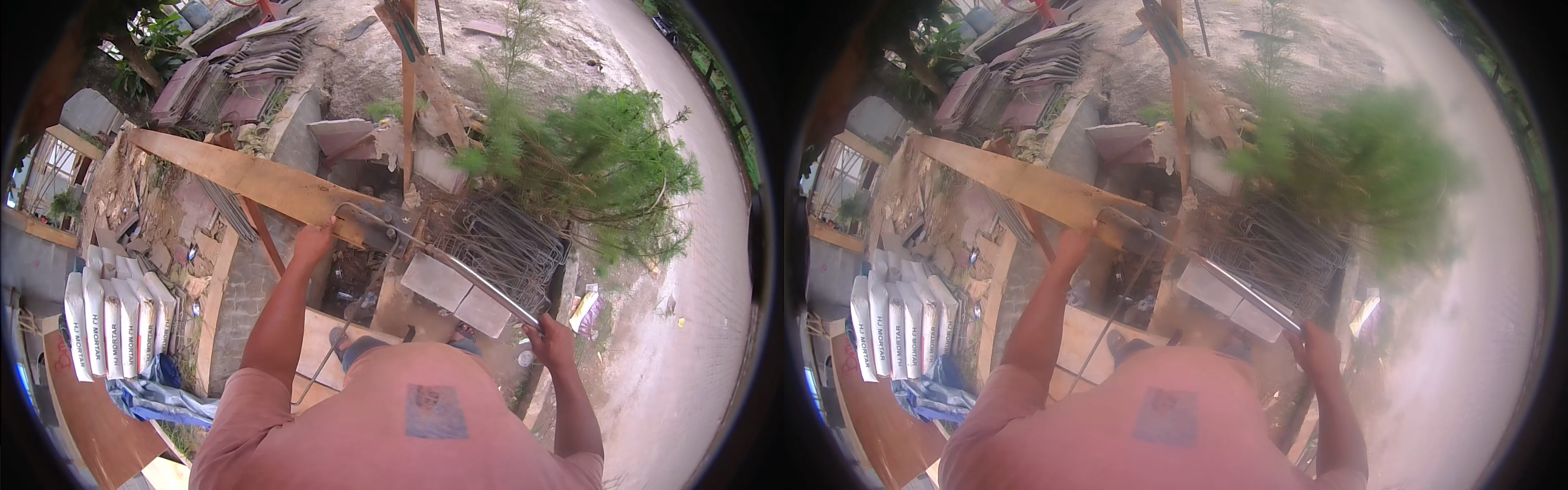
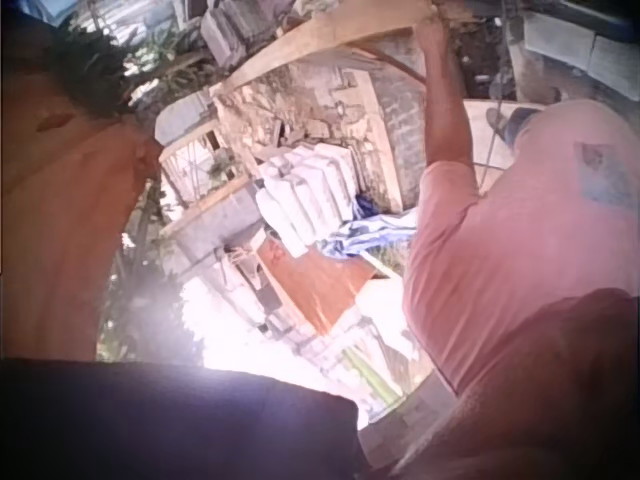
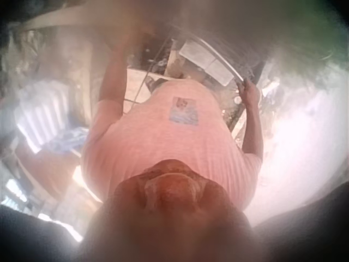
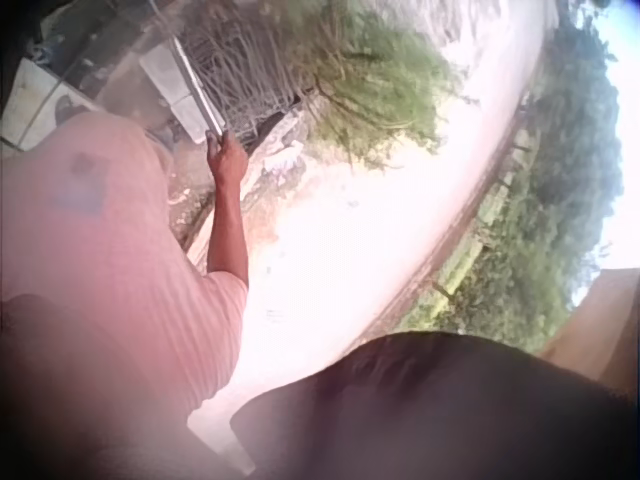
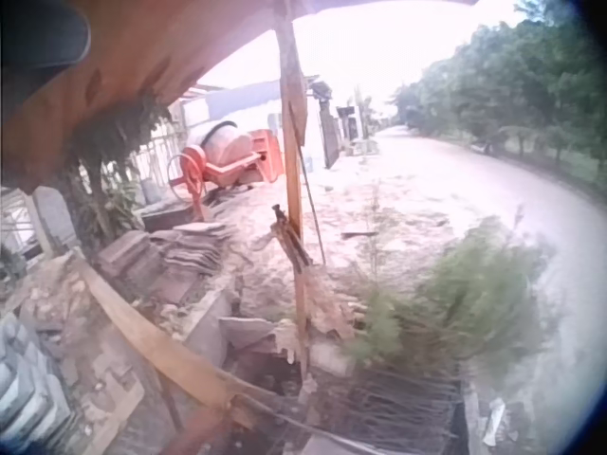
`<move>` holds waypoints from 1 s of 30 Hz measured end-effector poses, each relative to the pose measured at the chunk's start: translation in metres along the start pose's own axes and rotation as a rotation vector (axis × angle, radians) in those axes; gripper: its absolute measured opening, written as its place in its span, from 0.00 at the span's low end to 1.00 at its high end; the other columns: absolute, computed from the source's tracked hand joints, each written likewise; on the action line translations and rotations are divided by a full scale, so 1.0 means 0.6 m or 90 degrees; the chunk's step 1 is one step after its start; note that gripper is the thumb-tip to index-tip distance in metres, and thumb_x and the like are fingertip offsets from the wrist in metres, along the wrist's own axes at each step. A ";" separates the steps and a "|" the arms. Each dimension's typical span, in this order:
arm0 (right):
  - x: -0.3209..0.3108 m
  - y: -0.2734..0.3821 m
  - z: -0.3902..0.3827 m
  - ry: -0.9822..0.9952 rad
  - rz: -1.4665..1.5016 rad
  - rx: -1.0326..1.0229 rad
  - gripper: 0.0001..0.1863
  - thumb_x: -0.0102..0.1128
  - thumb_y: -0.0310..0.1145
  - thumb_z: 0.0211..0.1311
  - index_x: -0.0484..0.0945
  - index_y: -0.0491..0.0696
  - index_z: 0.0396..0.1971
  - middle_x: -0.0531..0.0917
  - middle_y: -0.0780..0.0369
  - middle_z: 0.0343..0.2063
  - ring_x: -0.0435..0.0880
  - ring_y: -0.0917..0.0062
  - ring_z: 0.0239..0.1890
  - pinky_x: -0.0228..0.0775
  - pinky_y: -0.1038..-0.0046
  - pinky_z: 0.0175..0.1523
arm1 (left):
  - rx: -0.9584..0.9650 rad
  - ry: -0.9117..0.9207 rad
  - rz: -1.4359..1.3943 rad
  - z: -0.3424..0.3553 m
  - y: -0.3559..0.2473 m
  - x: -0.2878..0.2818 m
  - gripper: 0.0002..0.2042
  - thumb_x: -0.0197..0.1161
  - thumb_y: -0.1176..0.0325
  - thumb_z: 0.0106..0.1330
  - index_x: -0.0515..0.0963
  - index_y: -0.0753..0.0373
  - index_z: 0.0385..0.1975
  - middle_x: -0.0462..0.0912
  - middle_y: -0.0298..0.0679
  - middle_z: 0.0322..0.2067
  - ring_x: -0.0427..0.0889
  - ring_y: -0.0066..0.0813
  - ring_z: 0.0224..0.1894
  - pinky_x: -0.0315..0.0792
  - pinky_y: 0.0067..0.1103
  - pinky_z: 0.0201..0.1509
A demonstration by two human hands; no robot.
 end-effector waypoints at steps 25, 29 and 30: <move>0.059 -0.016 0.009 0.344 0.409 0.143 0.24 0.54 0.50 0.68 0.71 0.46 0.20 0.67 0.71 0.13 0.65 0.86 0.14 0.55 0.77 0.19 | -0.199 0.187 -0.202 -0.009 -0.061 -0.053 0.35 0.55 0.33 0.61 0.82 0.69 0.26 0.75 0.38 0.13 0.74 0.29 0.17 0.67 0.27 0.24; 0.045 0.004 0.025 0.371 0.409 0.173 0.23 0.53 0.51 0.69 0.70 0.48 0.20 0.66 0.71 0.13 0.63 0.87 0.14 0.52 0.79 0.18 | -0.225 0.212 -0.252 0.002 -0.035 -0.042 0.33 0.55 0.34 0.61 0.80 0.67 0.27 0.70 0.36 0.14 0.69 0.27 0.14 0.63 0.25 0.18; 0.046 0.003 0.023 0.367 0.426 0.175 0.23 0.53 0.51 0.69 0.70 0.48 0.20 0.66 0.71 0.12 0.63 0.87 0.13 0.52 0.79 0.18 | -0.242 0.237 -0.245 0.002 -0.037 -0.045 0.32 0.55 0.35 0.62 0.79 0.66 0.29 0.70 0.36 0.15 0.69 0.27 0.14 0.63 0.25 0.18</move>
Point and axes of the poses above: each hand's wrist, its own z-axis towards the middle knuckle, its own x-axis out of the palm, y = z × x, the point moved 1 cm from there along z, towards the middle knuckle
